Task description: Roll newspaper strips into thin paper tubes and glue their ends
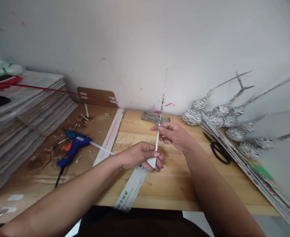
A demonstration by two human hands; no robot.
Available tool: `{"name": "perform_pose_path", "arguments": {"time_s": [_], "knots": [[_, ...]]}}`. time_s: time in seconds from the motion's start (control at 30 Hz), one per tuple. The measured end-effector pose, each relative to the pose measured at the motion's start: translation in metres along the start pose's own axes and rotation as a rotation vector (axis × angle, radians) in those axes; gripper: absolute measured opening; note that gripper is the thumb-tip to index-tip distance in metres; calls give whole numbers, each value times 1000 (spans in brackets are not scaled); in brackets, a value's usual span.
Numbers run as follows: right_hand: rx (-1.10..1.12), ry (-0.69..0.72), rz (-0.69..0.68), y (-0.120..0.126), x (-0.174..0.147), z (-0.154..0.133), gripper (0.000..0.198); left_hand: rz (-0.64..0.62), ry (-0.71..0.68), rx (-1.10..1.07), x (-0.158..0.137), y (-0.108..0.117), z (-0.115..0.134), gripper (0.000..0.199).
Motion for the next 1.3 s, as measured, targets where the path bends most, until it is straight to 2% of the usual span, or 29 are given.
{"name": "perform_pose_path", "arguments": {"time_s": [0.07, 0.17, 0.23, 0.4, 0.6, 0.77, 0.93, 1.1, 1.3], "knots": [[-69, -14, -27, -2, 0, 1, 31, 4, 5, 3, 0, 0, 0, 29], [-102, 38, 84, 5, 1, 0, 31, 14, 14, 12, -1, 0, 1, 29], [-87, 52, 112, 8, 0, -1, 32, 15, 21, 8, -1, 0, 2, 29], [-79, -39, -109, -3, -1, 4, 33, 13, 25, -25, -2, -1, 2, 32], [-72, -5, 27, 3, 2, 5, 32, 1, -7, -21, -1, 0, 1, 32], [-195, -34, -101, -3, -1, 5, 33, 15, -5, 3, -1, 0, 1, 32], [-198, 41, -3, 1, -1, 2, 33, 7, -31, 16, -1, -1, 2, 34], [-37, 3, -63, -2, -1, 5, 34, -19, -47, 2, 2, -3, -3, 33], [2, 70, 70, 10, 4, 5, 28, -23, -43, 13, 2, -3, -3, 33]]}}
Point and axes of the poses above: each hand's wrist, its own x-axis towards the middle knuckle, its own y-axis out of the back of the hand, z = x × y, the point moved 6 cm from there along x, towards the middle knuckle, and after that the axes turned 13 degrees about x, right-handed, at the moved point
